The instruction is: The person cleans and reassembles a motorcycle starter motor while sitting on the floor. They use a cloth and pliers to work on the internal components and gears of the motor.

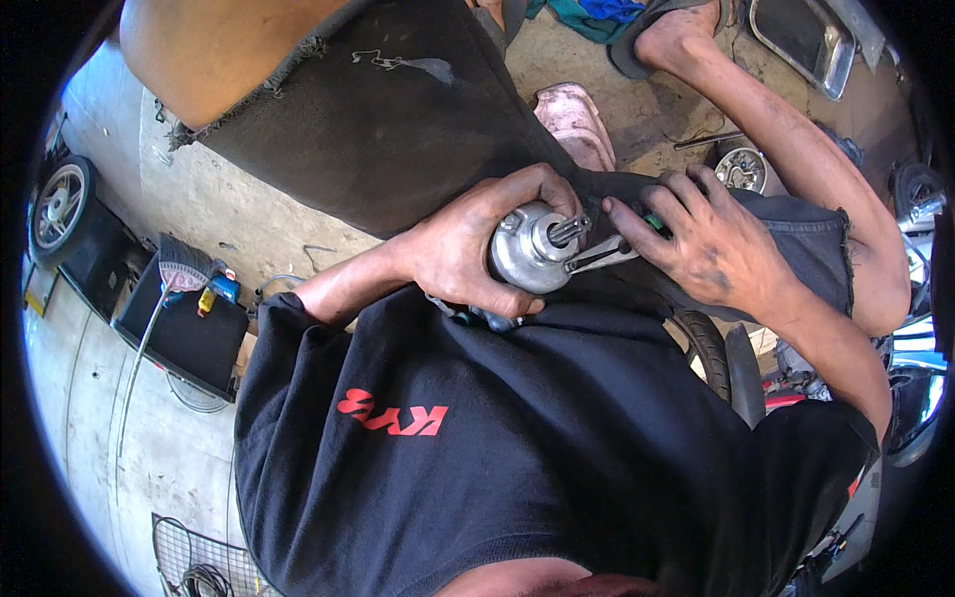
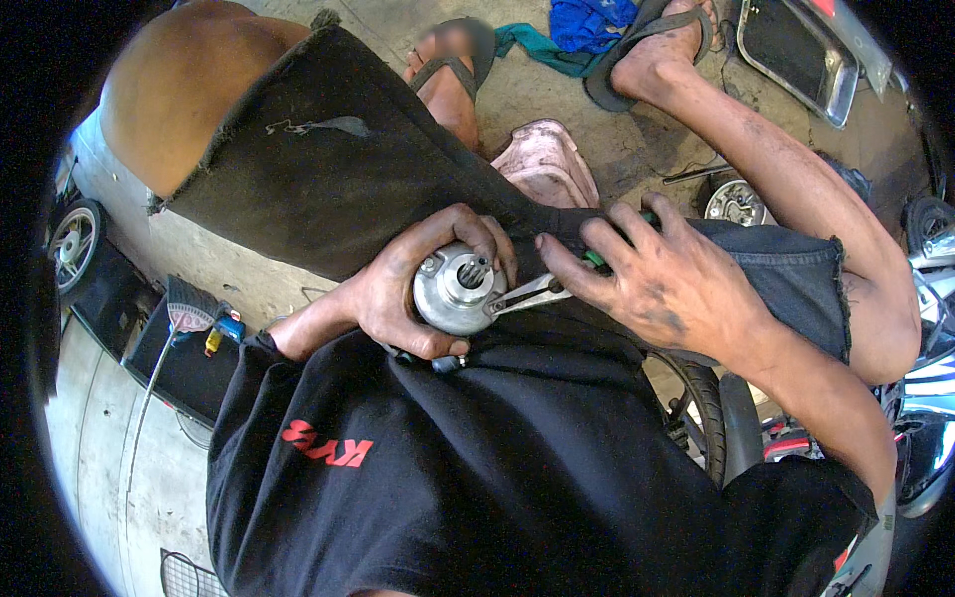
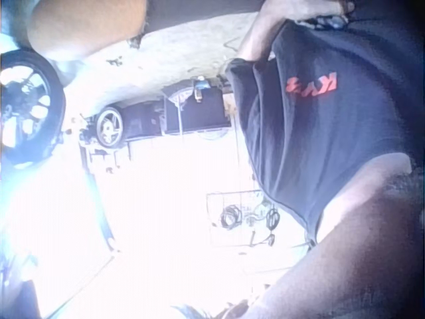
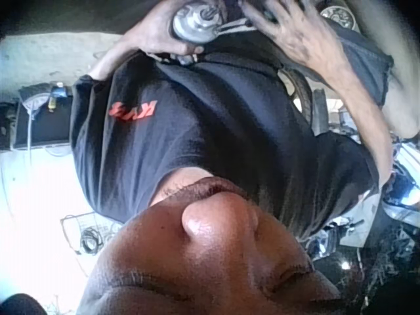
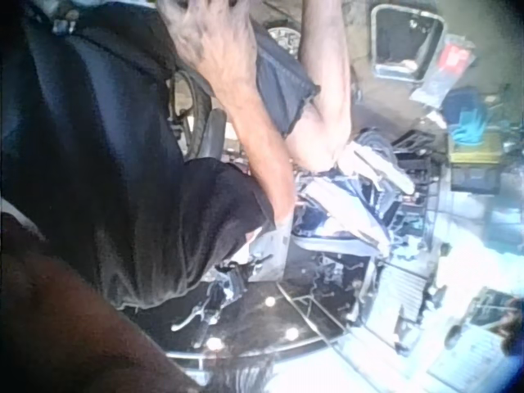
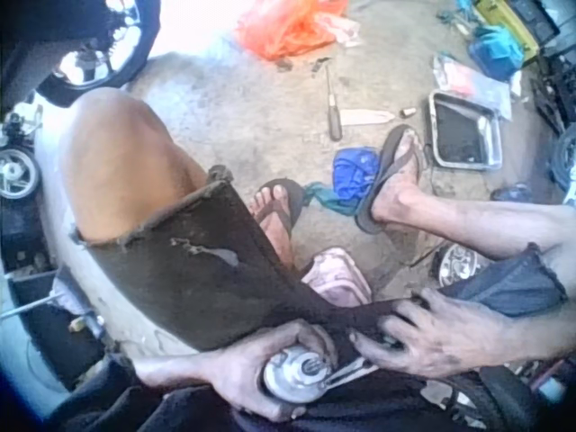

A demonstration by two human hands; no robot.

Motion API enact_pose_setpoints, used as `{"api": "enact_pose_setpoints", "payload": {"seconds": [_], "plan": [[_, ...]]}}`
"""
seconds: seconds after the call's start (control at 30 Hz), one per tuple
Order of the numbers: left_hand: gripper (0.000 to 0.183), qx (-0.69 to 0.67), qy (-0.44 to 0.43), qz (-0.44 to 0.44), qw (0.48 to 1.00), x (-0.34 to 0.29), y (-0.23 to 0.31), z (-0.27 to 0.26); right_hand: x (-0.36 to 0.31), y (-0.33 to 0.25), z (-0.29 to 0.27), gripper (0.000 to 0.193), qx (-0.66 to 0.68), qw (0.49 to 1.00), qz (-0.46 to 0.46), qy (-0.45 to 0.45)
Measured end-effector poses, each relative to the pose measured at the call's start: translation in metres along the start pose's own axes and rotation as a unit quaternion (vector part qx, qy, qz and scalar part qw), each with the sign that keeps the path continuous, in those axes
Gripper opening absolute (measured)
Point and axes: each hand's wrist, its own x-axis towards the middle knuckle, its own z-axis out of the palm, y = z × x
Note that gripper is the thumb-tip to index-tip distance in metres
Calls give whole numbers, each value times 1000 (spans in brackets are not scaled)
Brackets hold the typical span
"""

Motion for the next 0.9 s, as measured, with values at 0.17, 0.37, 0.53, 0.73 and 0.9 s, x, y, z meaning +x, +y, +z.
{"api": "enact_pose_setpoints", "payload": {"seconds": [0.17,0.37,0.53,0.73,0.9], "plan": [[67,1,-6,4,1000,0,1,0,-3,-1,0,57,80,997,5,-18],[65,20,34,0,999,-1,2,2,-12,-41,-1,59,238,957,162,-32],[64,74,44,14,996,2,4,8,-15,-70,-26,61,306,913,255,-85],[63,-30,10,26,999,1,5,1,-14,-52,-21,71,384,893,234,0],[64,-111,-49,44,992,1,5,-3,-11,-30,-22,73,258,953,155,20]]}}
